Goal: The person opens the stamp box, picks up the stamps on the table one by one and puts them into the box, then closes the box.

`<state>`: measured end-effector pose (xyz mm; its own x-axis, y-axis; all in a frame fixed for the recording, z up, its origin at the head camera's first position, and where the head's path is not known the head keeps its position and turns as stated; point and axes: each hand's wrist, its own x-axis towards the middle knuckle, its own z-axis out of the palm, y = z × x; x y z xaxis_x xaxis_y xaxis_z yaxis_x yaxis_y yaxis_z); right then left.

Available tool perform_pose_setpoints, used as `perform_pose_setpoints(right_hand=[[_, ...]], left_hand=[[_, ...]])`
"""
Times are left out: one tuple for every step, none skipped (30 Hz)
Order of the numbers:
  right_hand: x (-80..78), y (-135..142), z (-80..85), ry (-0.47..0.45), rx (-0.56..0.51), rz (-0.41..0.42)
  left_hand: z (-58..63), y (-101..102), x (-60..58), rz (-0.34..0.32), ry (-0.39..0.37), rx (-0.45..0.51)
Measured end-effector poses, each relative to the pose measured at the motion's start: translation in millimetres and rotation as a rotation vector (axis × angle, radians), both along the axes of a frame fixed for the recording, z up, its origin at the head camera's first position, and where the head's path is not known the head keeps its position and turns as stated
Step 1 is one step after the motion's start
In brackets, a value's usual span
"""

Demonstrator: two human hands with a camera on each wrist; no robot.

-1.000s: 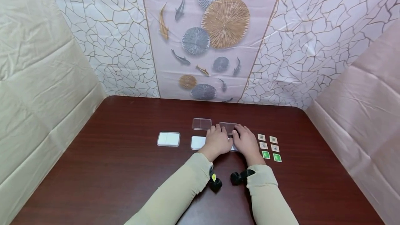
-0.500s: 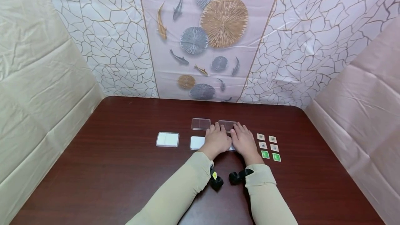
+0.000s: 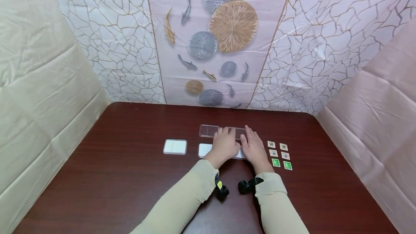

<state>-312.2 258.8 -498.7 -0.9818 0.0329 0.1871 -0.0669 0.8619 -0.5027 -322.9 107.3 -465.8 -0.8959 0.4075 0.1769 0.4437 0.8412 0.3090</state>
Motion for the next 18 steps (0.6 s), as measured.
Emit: perform_pose_setpoints(right_hand=[[0.2, -1, 0.4, 0.03, -0.019, -0.002], [0.3, -1, 0.8, 0.064, -0.036, -0.002], [0.4, -3, 1.4, 0.106, -0.044, 0.002], [0.6, -5, 1.3, 0.15, -0.043, 0.007], [0.7, -8, 1.5, 0.196, -0.041, 0.013], [0.8, -11, 1.6, 0.237, -0.037, 0.019], [1.0, -16, 1.8, 0.273, -0.036, 0.025], [1.0, -21, 1.8, 0.308, -0.033, 0.034], [1.1, -27, 1.8, 0.339, -0.03, 0.047], [1.0, -34, 1.5, 0.367, -0.024, 0.061], [1.0, -41, 1.2, 0.388, -0.024, 0.077], [1.1, -49, 0.9, 0.4, -0.02, 0.093], [1.0, -57, 0.3, 0.414, -0.019, 0.109], [1.0, -65, -0.3, 0.426, -0.012, 0.127], [1.0, -74, -0.5, 0.432, -0.002, 0.147], [1.3, -83, -0.9, 0.432, 0.005, 0.165], [2.1, -92, -0.9, 0.424, 0.012, 0.185], [3.1, -100, -0.9, 0.413, 0.027, 0.205]], left_hand=[[3.4, -5, 0.2, -0.034, 0.058, 0.052], [7.1, -11, 0.1, -0.072, 0.11, 0.112], [11.2, -18, 0.0, -0.11, 0.153, 0.166], [14.2, -26, 0.1, -0.143, 0.183, 0.211], [17.4, -34, 0.7, -0.167, 0.199, 0.251], [20.8, -42, 1.5, -0.184, 0.197, 0.284], [23.5, -52, 1.9, -0.197, 0.191, 0.307], [25.5, -61, 1.8, -0.207, 0.182, 0.32], [26.8, -71, 1.3, -0.208, 0.174, 0.319], [27.4, -82, 0.1, -0.213, 0.167, 0.315], [27.9, -93, -1.1, -0.217, 0.154, 0.307], [27.7, -104, -2.7, -0.219, 0.146, 0.294], [26.6, -116, -5.1, -0.222, 0.14, 0.275], [25.9, -129, -7.1, -0.223, 0.132, 0.259], [25.3, -142, -9.1, -0.223, 0.114, 0.241], [25.3, -155, -10.5, -0.225, 0.089, 0.218], [25.0, -167, -11.5, -0.223, 0.061, 0.188], [24.6, -179, -12.3, -0.214, 0.034, 0.15]])
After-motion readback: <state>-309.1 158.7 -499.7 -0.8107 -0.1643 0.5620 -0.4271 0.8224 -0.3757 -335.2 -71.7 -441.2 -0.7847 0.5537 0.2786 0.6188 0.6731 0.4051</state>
